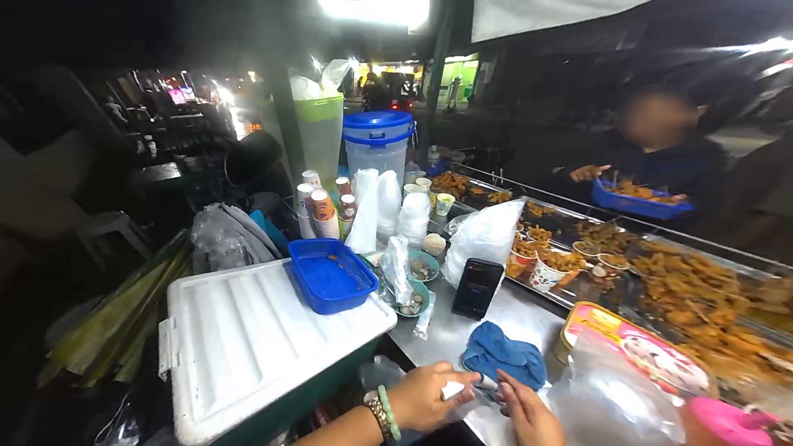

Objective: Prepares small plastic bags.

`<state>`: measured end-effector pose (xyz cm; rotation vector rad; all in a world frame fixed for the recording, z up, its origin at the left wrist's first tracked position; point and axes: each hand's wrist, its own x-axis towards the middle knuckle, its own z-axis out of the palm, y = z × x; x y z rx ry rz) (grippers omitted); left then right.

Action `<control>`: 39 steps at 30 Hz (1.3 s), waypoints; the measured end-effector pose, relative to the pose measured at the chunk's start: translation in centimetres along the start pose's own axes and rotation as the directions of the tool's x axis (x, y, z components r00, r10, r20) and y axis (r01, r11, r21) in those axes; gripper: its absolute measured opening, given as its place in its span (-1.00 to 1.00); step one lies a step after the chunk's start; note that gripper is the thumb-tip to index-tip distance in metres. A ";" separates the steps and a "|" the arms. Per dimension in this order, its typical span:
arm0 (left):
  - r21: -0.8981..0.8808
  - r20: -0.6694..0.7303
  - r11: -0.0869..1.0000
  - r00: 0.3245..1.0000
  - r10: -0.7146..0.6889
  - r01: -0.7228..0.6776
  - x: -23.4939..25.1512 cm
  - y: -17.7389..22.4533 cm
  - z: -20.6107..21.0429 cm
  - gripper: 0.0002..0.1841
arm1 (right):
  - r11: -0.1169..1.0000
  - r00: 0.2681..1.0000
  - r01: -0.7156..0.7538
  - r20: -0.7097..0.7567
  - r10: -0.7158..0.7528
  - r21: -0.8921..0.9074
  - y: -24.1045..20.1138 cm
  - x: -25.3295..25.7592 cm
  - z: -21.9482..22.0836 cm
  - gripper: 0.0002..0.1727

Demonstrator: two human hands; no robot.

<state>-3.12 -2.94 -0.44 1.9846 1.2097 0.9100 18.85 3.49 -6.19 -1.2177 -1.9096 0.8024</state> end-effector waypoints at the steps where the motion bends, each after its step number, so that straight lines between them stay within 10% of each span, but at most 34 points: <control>1: 0.004 0.035 0.999 0.999 0.038 -0.038 0.1 0.1 0.3 -0.57 | 0.977 0.997 0.081 -0.015 -0.080 0.196 -0.5 -0.7 -0.5 -0.52; 4: -0.042 -0.015 0.982 0.983 0.182 -0.183 0.3 0.3 1.6 -0.63 | 0.829 0.973 0.160 0.056 -0.223 0.536 -2.2 -2.0 -1.8 -0.51; 8: -0.073 -0.151 0.950 0.945 0.290 -0.303 1.0 0.4 2.7 -0.72 | 0.879 0.983 0.177 -0.034 -0.181 0.443 -3.8 -2.6 -2.5 -0.90; 17: -0.296 -0.293 0.945 0.955 0.048 -0.138 1.9 1.3 5.1 -0.79 | 0.967 0.985 0.167 -0.083 -0.154 0.192 -3.8 -3.8 -2.1 -0.68; 21: -0.430 -0.303 0.899 0.951 -0.058 -0.082 2.6 1.6 5.3 -0.79 | 0.901 0.983 0.169 -0.133 -0.125 0.401 -3.5 -4.2 -2.4 -0.85; 34: -0.551 -0.156 0.832 0.987 -0.026 -0.066 3.5 2.4 5.9 -0.79 | 0.971 0.967 0.235 -0.106 -0.230 0.035 -3.8 -5.0 -2.8 -0.68; 39: -0.854 0.029 0.519 1.000 -0.004 0.027 3.1 3.2 5.8 -0.86 | 0.934 0.944 0.281 -0.239 -0.227 0.221 -3.1 -5.4 -3.5 -0.66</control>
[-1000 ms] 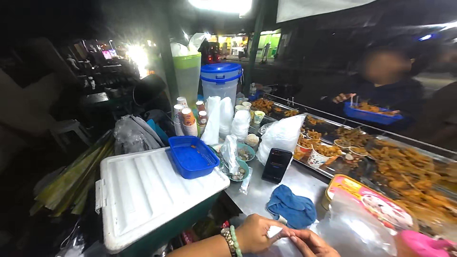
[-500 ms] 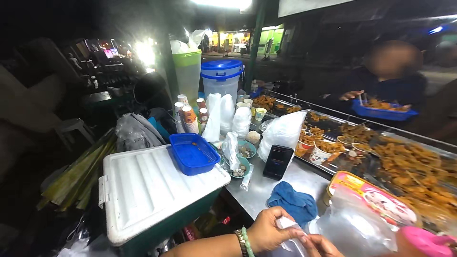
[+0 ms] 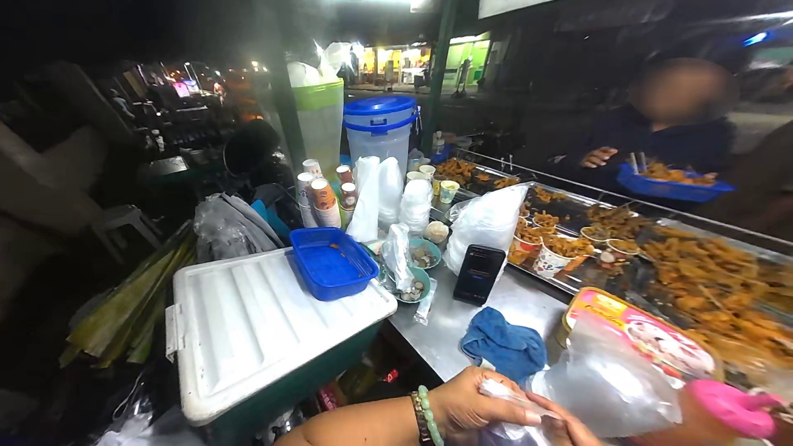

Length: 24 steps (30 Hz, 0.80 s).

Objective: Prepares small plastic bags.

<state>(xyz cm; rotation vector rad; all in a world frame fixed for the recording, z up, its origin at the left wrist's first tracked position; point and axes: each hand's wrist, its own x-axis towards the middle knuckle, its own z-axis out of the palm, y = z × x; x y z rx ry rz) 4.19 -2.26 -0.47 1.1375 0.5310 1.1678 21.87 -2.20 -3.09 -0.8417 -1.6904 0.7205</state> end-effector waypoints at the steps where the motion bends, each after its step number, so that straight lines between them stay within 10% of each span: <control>1: -0.082 0.014 0.996 0.999 -0.032 0.033 -0.1 0.0 0.1 -0.84 | 0.995 0.999 0.002 -0.036 0.001 0.100 0.0 0.0 -0.2 -0.69; 6: -0.167 0.051 0.981 0.994 -0.094 0.101 0.4 -0.1 -0.1 -0.82 | 0.665 0.967 -0.188 0.019 0.253 0.723 -0.8 0.1 -1.8 -0.58; 9: -0.114 0.103 0.988 0.990 -0.092 0.103 1.2 0.5 -0.2 -0.80 | 0.571 0.958 -0.220 0.065 0.280 0.791 -0.8 0.1 -4.1 -0.68; 14: 0.354 0.265 0.912 0.958 0.113 -0.206 4.0 2.8 -0.2 -0.83 | 0.976 0.998 0.052 0.007 -0.055 0.214 -2.2 1.1 -8.7 -0.78; 18: 0.825 0.311 0.517 0.947 -0.080 -0.227 6.9 5.3 2.3 -0.53 | 0.841 0.994 0.013 -0.082 -0.069 -0.541 -2.8 3.4 -9.0 -0.55; 24: 0.608 -0.009 0.720 0.910 -0.415 0.334 9.8 -1.1 1.7 -0.48 | 0.827 0.842 -0.535 -0.194 0.504 -0.172 2.7 4.6 -7.3 -0.67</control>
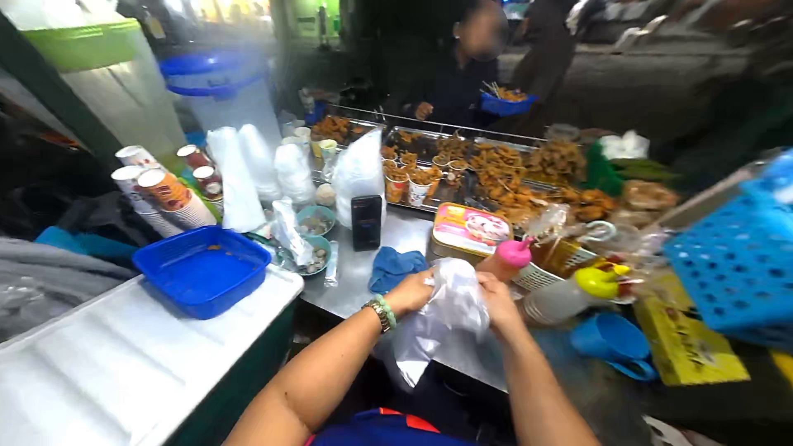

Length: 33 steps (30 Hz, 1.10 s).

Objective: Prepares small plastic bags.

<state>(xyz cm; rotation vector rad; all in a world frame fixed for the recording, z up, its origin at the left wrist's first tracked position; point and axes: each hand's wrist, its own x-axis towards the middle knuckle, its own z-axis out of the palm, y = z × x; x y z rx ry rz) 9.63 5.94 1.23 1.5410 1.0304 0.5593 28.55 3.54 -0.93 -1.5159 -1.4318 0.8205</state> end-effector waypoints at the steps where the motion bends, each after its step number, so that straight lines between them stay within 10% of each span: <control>1: -0.034 -0.024 0.998 0.998 -0.050 0.049 0.3 -1.3 0.6 -0.55 | 0.998 0.998 -0.069 0.005 0.069 0.009 1.2 0.0 0.9 -0.71; 8: -0.086 -0.126 0.984 0.978 -0.164 0.154 1.0 -4.6 0.6 -0.54 | 0.970 0.966 -0.239 -0.084 0.243 0.052 4.3 0.5 3.3 -0.78; 10: 0.043 -0.222 0.996 0.973 -0.066 0.078 0.0 -4.9 -0.5 -0.59 | 0.999 0.963 -0.032 -0.268 0.035 0.017 3.9 -1.0 2.3 -0.70; 13: 0.149 -0.237 0.979 0.956 0.171 -0.139 -3.1 -4.5 -1.6 -0.58 | 0.900 0.770 0.429 -0.491 -0.408 -0.075 2.1 -4.1 1.2 -0.71; 19: -0.010 -0.179 0.787 0.776 0.605 -0.617 -7.5 -2.8 -0.4 -0.55 | 0.797 0.806 0.591 -0.144 -0.574 0.126 -2.1 -6.9 3.2 -0.64; 33: -0.239 -0.317 0.802 0.825 0.468 -0.547 -7.9 -3.3 0.4 -0.92 | 0.797 0.797 0.601 -0.024 -0.603 -0.053 -3.2 -7.6 4.5 -0.73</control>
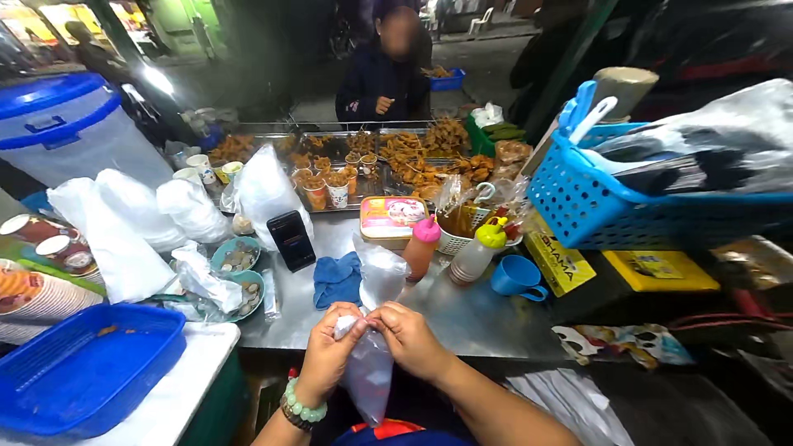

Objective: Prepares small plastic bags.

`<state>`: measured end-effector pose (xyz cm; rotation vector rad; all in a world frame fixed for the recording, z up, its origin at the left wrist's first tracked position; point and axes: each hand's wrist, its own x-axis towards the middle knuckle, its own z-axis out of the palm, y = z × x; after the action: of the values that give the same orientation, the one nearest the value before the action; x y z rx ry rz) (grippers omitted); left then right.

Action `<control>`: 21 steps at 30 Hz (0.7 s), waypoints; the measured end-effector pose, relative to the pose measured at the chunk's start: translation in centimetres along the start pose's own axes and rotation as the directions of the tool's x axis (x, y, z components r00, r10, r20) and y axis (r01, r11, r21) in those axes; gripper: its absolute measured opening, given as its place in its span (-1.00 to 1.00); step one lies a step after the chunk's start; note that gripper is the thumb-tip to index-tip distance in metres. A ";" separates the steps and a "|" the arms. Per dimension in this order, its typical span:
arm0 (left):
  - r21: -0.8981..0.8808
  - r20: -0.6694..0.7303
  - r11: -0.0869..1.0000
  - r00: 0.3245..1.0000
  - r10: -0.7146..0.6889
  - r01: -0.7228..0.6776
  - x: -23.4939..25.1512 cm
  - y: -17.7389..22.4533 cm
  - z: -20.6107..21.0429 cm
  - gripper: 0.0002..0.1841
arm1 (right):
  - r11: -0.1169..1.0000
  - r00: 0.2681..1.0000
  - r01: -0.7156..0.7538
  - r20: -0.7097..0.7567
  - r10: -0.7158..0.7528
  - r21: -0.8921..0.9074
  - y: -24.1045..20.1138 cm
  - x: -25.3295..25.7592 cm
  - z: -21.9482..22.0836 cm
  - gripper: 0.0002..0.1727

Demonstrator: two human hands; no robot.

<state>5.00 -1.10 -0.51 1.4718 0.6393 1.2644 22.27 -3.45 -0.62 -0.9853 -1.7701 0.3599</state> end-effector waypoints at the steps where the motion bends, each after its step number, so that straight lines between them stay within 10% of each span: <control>1: -0.052 0.001 0.998 0.999 -0.035 0.035 -0.1 0.0 0.3 -0.90 | 1.000 1.000 -0.014 0.002 0.014 -0.022 0.0 -0.1 0.0 -0.73; 7: -0.440 0.097 0.858 0.964 -0.247 0.264 -1.2 0.9 0.9 -0.92 | 0.936 0.974 -0.186 -0.068 0.215 0.297 0.2 -0.3 -0.8 -0.73; 12: -0.509 0.171 0.808 0.955 -0.244 0.297 -0.6 0.7 0.2 -0.86 | 0.247 0.871 -0.284 0.142 0.470 0.926 0.2 0.1 -3.4 -0.67; 15: -0.389 0.159 0.893 0.971 -0.176 0.225 0.8 1.0 -0.5 -0.90 | 0.500 0.973 -0.191 0.095 0.211 0.845 1.3 0.2 -5.2 -0.80; 18: 0.240 0.237 0.968 0.971 0.020 -0.078 3.5 2.2 -1.1 -0.81 | 0.984 0.999 -0.022 -0.025 0.027 0.178 1.1 1.6 -7.1 -0.74; 21: 0.650 0.274 0.748 0.959 -0.071 -0.131 6.0 4.2 0.5 -0.54 | 0.956 0.984 -0.158 0.037 0.172 -0.249 -0.1 4.3 -7.6 -0.60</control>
<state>6.34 2.67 5.58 2.2156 0.9303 0.8372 28.41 -1.77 5.40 -1.3159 -1.8198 0.2804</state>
